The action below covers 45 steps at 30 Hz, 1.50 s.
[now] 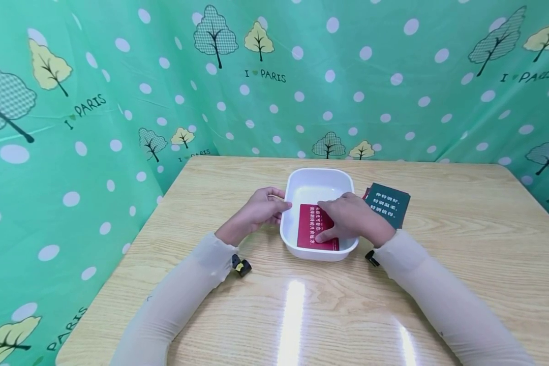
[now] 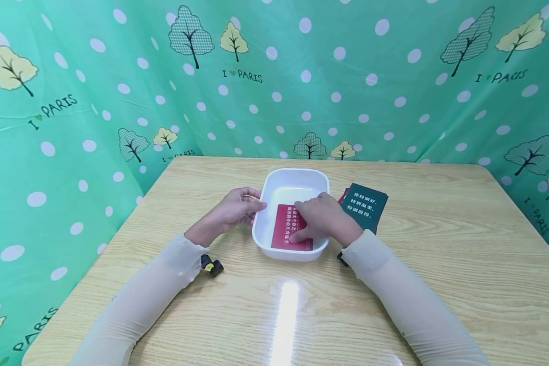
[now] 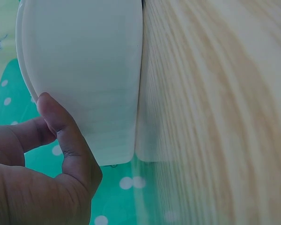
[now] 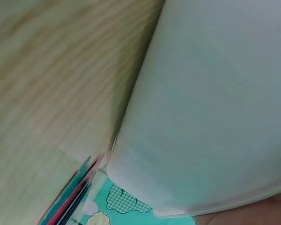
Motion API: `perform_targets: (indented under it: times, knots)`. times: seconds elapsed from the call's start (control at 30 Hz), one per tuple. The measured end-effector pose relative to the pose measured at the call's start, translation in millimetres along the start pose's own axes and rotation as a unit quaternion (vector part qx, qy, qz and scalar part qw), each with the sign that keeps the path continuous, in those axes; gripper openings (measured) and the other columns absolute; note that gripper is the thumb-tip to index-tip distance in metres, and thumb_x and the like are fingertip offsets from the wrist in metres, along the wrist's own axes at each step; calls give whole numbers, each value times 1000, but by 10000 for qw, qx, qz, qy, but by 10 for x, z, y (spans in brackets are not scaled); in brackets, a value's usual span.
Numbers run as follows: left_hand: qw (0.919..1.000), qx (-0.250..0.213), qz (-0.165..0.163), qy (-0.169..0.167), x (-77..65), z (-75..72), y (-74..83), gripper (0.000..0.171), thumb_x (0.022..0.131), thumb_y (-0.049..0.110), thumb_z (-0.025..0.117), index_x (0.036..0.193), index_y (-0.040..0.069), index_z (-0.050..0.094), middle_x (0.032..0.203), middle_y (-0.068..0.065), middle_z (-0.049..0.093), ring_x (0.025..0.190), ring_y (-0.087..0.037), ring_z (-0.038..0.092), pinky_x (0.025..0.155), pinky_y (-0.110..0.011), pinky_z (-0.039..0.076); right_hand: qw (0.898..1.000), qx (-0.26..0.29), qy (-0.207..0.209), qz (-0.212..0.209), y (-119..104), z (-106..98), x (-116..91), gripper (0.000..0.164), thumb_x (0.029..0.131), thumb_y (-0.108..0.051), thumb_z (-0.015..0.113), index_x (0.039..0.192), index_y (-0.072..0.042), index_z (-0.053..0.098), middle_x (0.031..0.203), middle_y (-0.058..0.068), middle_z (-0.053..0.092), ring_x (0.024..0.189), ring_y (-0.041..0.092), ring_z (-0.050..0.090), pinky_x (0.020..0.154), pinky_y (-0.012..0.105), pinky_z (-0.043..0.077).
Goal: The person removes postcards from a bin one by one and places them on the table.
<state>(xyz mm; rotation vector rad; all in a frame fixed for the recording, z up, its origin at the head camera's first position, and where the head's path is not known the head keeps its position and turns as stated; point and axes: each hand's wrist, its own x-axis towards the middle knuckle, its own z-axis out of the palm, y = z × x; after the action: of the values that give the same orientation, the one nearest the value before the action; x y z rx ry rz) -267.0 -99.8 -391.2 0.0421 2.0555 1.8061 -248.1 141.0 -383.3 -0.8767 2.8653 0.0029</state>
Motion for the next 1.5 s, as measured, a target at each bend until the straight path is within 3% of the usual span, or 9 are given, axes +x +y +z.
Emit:
perform_targets:
  times: [0.37,0.6,0.9,1.17,1.37,1.5]
  knots:
    - [10000,22,10,-3,6,4,11,37,89,7,69,120,3,48,84,-11,62,60,-16,57,54,-27,52,9997,38,252,49,5,7,5,99,70,-72,70,144,-11,46,127,11,56,113,28,49,101,49,37]
    - [10000,-22,61,-9,10,14,18,37,89,6,69,119,2,48,82,-10,61,59,-16,57,52,-26,51,9984,165,541,11,14,-1,-16,105,68,-69,75,146,-9,42,122,12,50,106,27,43,92,43,44]
    - [10000,7,44,-25,3,11,5,37,89,6,69,119,2,48,82,-10,62,59,-16,57,53,-27,51,9958,564,716,69,-2,-31,-27,89,72,-59,78,141,-10,49,117,9,49,102,24,42,83,37,49]
    - [10000,-20,39,-11,1,2,-6,37,89,7,69,119,2,48,83,-9,61,59,-15,56,53,-28,51,9888,1094,1003,166,-48,-84,-23,76,77,-44,81,137,-6,52,117,12,50,104,25,41,81,38,52]
    - [10000,-21,13,-4,1,2,-5,37,89,7,69,120,3,48,86,-10,62,60,-15,57,53,-27,52,9785,1519,1368,275,-71,-85,8,75,77,-38,83,137,-6,53,117,10,49,103,24,42,76,35,53]
    - [10000,-11,24,-5,4,4,-7,37,89,7,68,120,3,48,88,-12,62,61,-16,57,54,-27,52,9709,1765,1582,329,-84,-106,14,65,81,-28,81,135,-5,53,113,10,49,99,22,47,75,35,55]
